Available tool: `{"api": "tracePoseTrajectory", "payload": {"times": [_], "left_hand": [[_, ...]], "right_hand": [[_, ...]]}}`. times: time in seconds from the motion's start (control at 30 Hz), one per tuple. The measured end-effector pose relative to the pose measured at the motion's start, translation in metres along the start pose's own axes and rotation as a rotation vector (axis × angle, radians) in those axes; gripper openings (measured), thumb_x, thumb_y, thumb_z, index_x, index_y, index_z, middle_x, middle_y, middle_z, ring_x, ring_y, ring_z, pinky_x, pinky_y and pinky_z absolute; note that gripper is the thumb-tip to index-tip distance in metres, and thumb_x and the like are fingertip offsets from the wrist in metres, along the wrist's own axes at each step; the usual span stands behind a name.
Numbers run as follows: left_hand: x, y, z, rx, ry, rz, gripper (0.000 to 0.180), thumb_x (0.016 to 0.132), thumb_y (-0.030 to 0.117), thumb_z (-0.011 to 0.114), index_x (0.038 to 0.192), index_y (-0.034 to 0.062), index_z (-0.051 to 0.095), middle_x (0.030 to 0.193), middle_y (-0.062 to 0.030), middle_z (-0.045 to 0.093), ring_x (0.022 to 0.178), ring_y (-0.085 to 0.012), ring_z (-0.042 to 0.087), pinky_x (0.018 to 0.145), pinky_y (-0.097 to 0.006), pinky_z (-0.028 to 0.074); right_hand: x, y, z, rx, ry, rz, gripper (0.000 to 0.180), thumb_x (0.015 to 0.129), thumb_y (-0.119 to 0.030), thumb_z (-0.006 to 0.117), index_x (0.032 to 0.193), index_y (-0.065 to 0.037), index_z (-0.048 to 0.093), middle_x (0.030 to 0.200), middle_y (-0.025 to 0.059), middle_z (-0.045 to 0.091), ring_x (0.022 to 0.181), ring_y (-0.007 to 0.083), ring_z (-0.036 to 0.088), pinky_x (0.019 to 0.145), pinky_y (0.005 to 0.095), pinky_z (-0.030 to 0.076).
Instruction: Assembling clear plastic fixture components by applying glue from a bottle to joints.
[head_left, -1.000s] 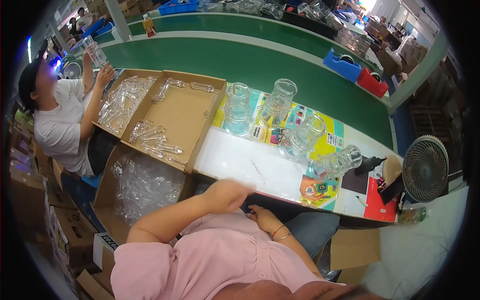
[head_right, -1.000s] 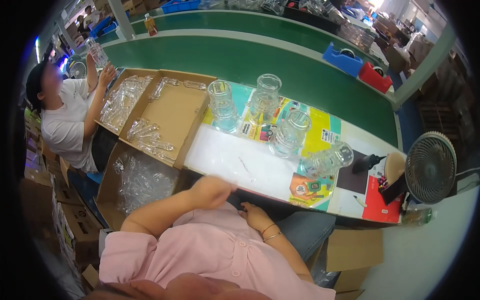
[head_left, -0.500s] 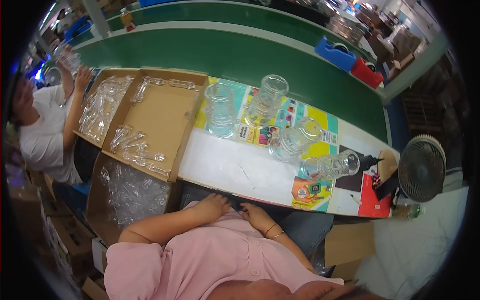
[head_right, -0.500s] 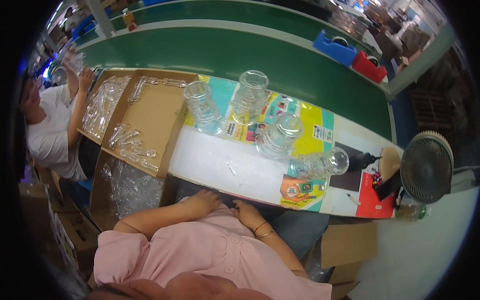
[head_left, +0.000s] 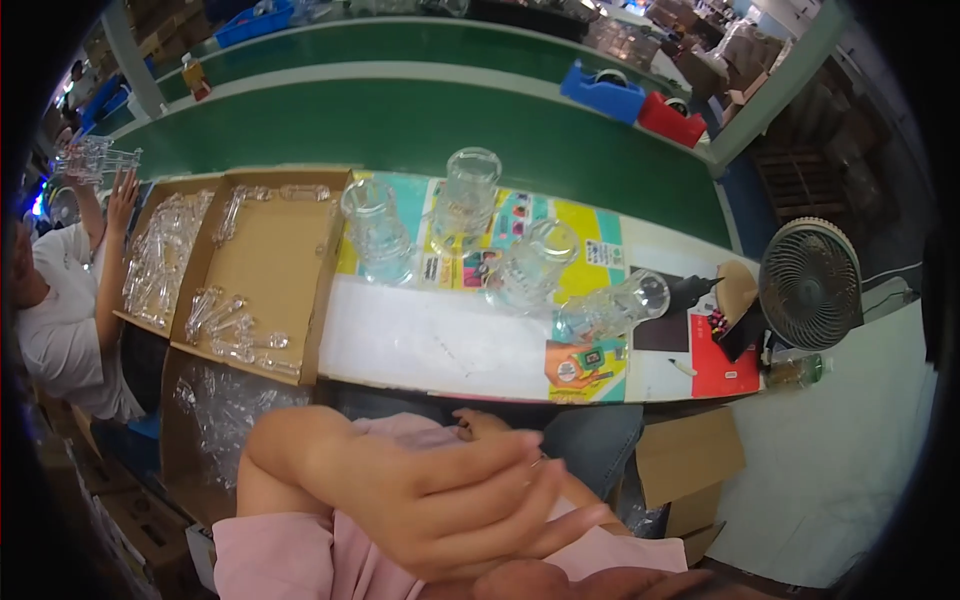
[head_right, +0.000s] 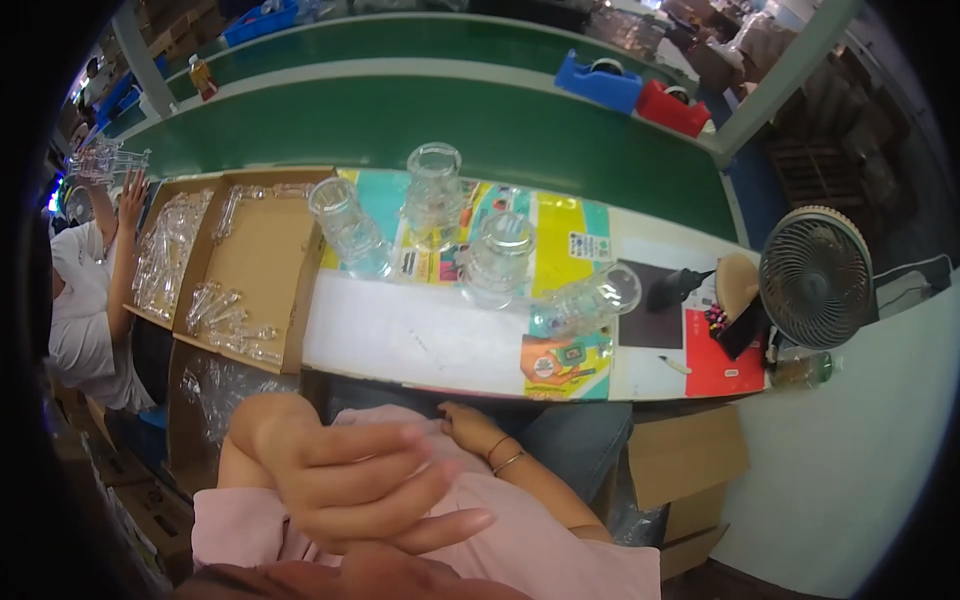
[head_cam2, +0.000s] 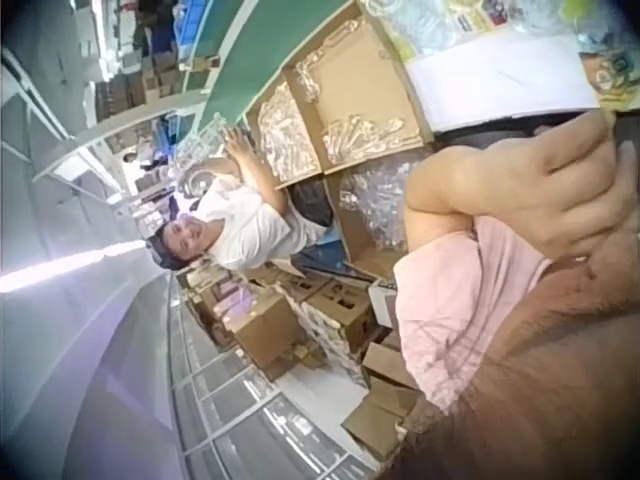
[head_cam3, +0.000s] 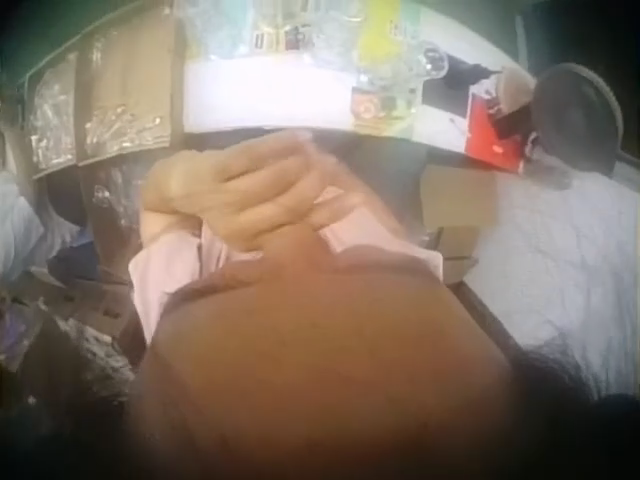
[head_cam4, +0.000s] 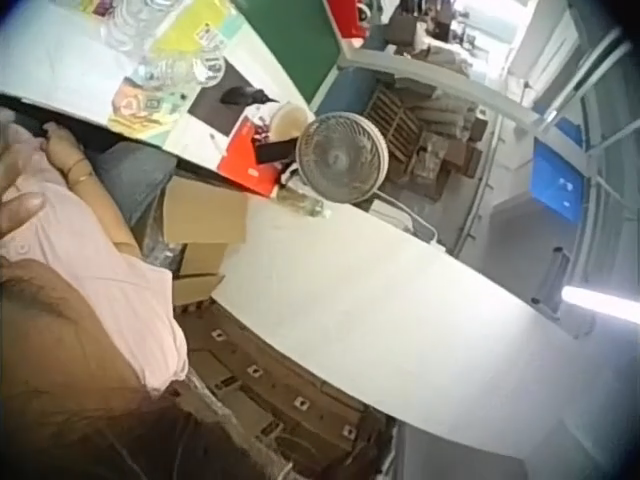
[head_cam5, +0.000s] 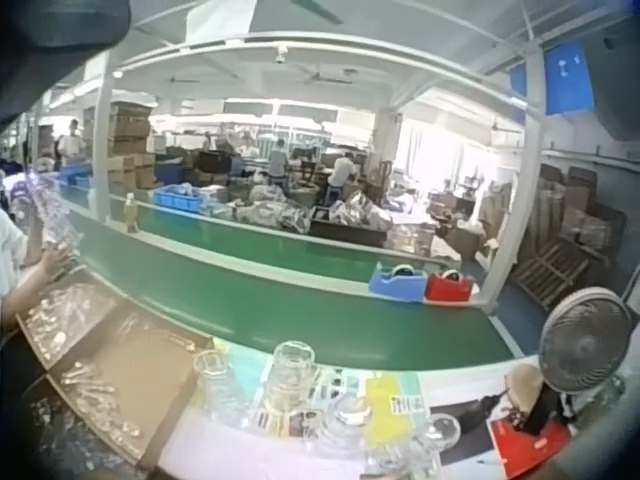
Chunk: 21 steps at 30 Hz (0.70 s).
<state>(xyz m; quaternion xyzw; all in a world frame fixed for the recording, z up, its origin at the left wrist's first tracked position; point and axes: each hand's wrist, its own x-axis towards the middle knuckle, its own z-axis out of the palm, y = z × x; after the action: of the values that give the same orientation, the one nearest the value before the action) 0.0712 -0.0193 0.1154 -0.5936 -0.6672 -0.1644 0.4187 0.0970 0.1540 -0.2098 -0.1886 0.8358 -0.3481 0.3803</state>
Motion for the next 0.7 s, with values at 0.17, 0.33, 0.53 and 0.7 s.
{"api": "tracePoseTrajectory", "payload": {"times": [0.17,0.33,0.53,0.7], "left_hand": [[-0.013,0.001,-0.01,-0.249,0.118,0.027,0.011,0.081,0.012,0.054,0.082,0.01,0.065,0.073,-0.0009,0.063,0.065,-0.0125,0.058,0.072,-0.024,0.048],[-0.003,0.006,0.016,-1.216,0.84,-0.011,0.018,0.085,0.016,0.05,0.073,0.0046,0.058,0.067,-0.0084,0.06,0.059,-0.0177,0.056,0.06,-0.029,0.048],[0.045,0.003,0.059,-2.566,0.44,0.26,0.034,0.089,0.028,0.045,0.068,0.0025,0.05,0.054,-0.0044,0.039,0.046,-0.0191,0.047,0.042,-0.03,0.037],[0.028,0.025,0.1,-2.752,0.703,-0.137,0.03,0.092,0.022,0.042,0.075,0.0019,0.057,0.064,-0.0102,0.057,0.066,-0.0196,0.059,0.061,-0.028,0.047]], "right_hand": [[-0.007,0.013,0.003,0.023,0.078,-0.066,0.041,0.087,-0.028,0.055,0.119,-0.003,0.05,0.1,0.0192,0.061,0.092,0.0344,0.058,0.081,0.0387,0.046],[-0.008,0.004,0.0,0.011,0.063,-0.101,0.042,0.086,-0.029,0.055,0.119,-0.002,0.049,0.105,0.0195,0.059,0.096,0.0343,0.057,0.082,0.0391,0.045],[-0.013,0.001,-0.008,0.044,0.036,-0.041,0.041,0.086,-0.026,0.053,0.119,-0.001,0.049,0.117,0.0228,0.053,0.107,0.037,0.052,0.091,0.0415,0.041],[-0.011,0.001,-0.006,-0.045,0.066,-0.094,0.04,0.085,-0.026,0.053,0.117,-0.001,0.05,0.115,0.0233,0.054,0.107,0.0368,0.051,0.09,0.0412,0.041]]}}
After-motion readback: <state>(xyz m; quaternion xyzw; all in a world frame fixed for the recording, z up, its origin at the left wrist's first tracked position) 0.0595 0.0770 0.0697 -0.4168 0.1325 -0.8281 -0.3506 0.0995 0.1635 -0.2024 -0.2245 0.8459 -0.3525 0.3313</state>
